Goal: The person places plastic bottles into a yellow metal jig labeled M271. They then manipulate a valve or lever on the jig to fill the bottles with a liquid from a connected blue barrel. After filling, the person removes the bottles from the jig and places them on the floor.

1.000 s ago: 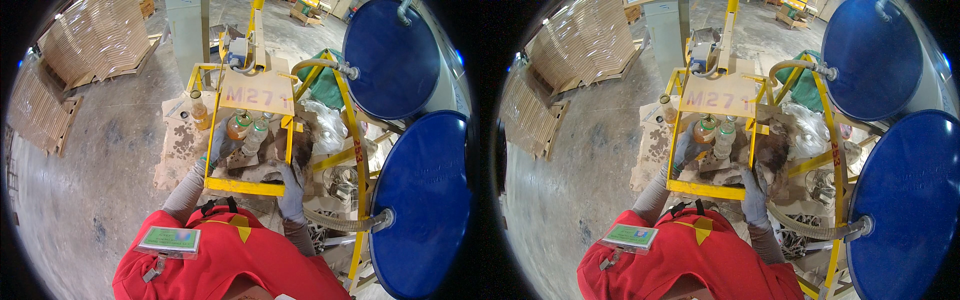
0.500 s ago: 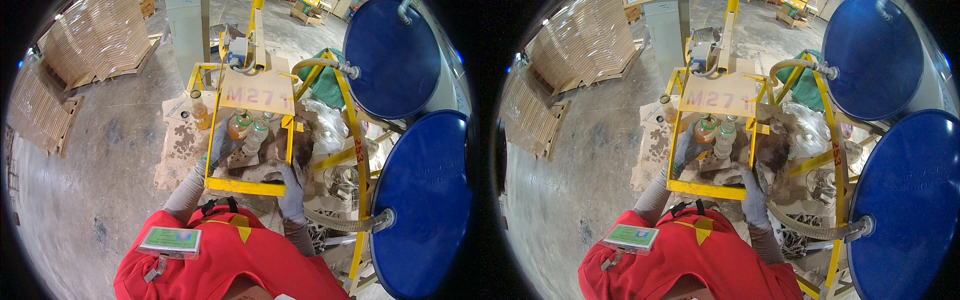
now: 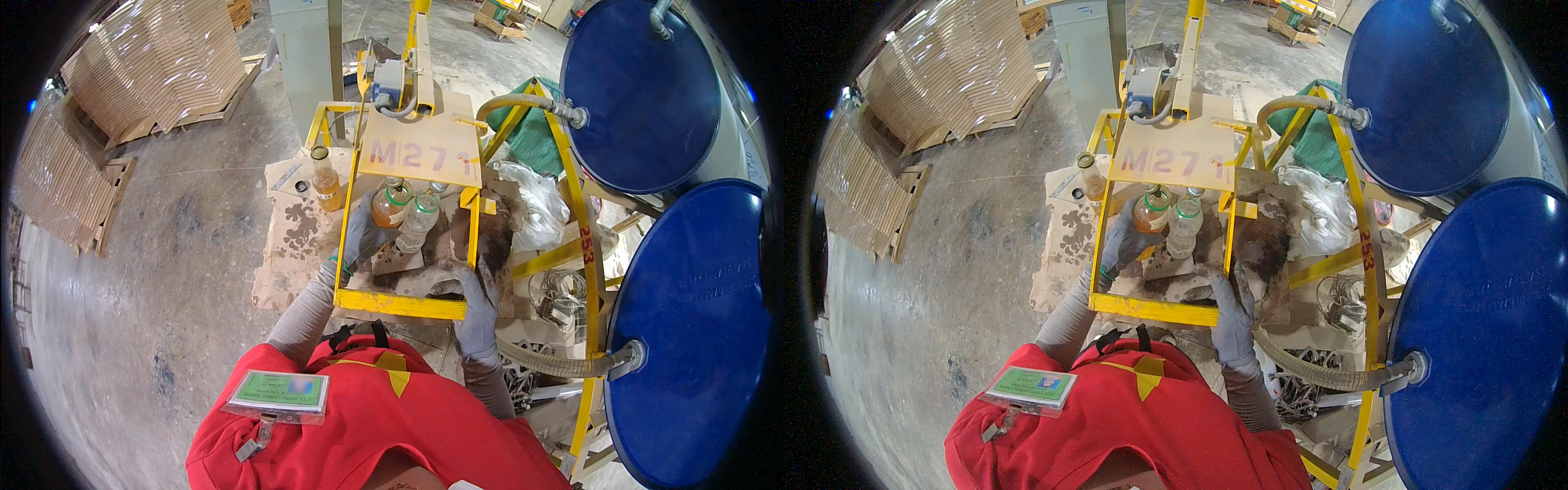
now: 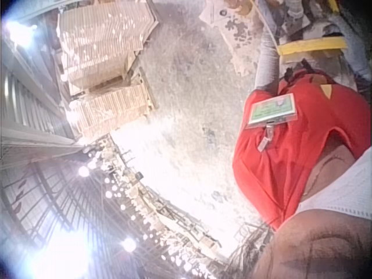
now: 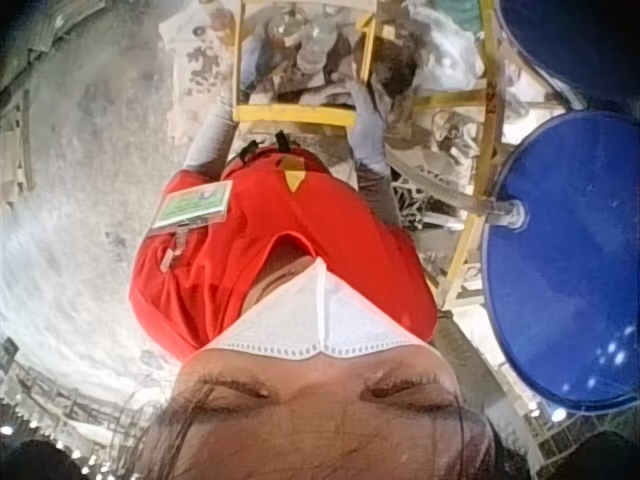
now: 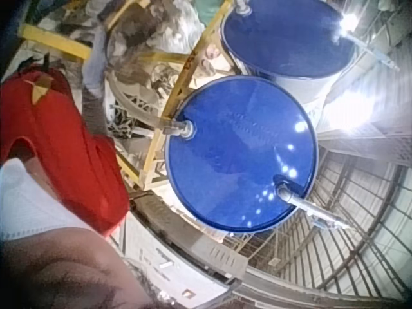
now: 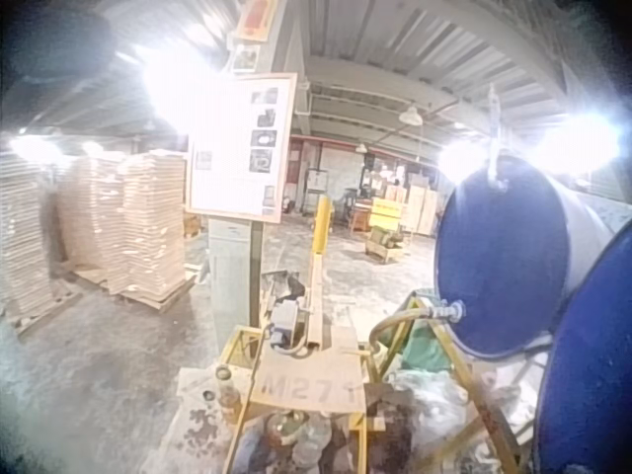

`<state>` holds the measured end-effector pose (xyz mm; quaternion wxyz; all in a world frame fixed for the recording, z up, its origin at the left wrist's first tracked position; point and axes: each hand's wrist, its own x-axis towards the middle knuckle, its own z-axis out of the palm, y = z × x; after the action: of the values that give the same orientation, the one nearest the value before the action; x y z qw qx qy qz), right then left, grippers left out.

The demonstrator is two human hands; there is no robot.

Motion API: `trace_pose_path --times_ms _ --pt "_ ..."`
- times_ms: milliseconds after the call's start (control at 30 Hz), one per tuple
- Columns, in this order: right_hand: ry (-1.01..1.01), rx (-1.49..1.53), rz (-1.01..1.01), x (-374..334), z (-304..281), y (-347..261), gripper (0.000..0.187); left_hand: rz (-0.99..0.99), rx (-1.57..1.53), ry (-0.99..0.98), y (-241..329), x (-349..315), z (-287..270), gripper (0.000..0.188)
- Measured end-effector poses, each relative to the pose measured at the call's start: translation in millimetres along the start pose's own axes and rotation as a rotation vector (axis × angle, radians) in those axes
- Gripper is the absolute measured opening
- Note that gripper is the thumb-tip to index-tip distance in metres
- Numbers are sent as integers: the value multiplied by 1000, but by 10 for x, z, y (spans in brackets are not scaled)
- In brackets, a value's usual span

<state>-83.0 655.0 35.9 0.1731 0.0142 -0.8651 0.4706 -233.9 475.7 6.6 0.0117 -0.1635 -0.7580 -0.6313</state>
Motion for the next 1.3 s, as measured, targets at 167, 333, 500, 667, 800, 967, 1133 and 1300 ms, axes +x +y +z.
trace_pose_path --times_ms 167,333,500,667,800,967,1133,1300 --pt "-17 328 171 22 -13 -212 37 8 5 5 -64 2 -22 72" --pt "4 -156 -83 -13 -10 20 37 30 8 3 -68 7 -12 73" --pt "-12 -243 -119 -20 -19 63 37 10 -28 3 -51 1 -3 72" --pt "-2 -267 -138 -3 -18 38 35 7 -111 -15 -41 -9 -7 71" --pt "5 -171 -97 8 -4 48 33 20 -67 -15 -37 -8 -10 69" --pt "6 308 123 50 -3 -242 34 17 -53 -10 -18 -29 -19 69" --pt "-4 -288 -148 -7 -31 6 37 60 -80 -17 -77 6 -8 70" --pt "-13 403 224 40 -1 -205 39 -33 -211 -32 -93 -7 -14 70"
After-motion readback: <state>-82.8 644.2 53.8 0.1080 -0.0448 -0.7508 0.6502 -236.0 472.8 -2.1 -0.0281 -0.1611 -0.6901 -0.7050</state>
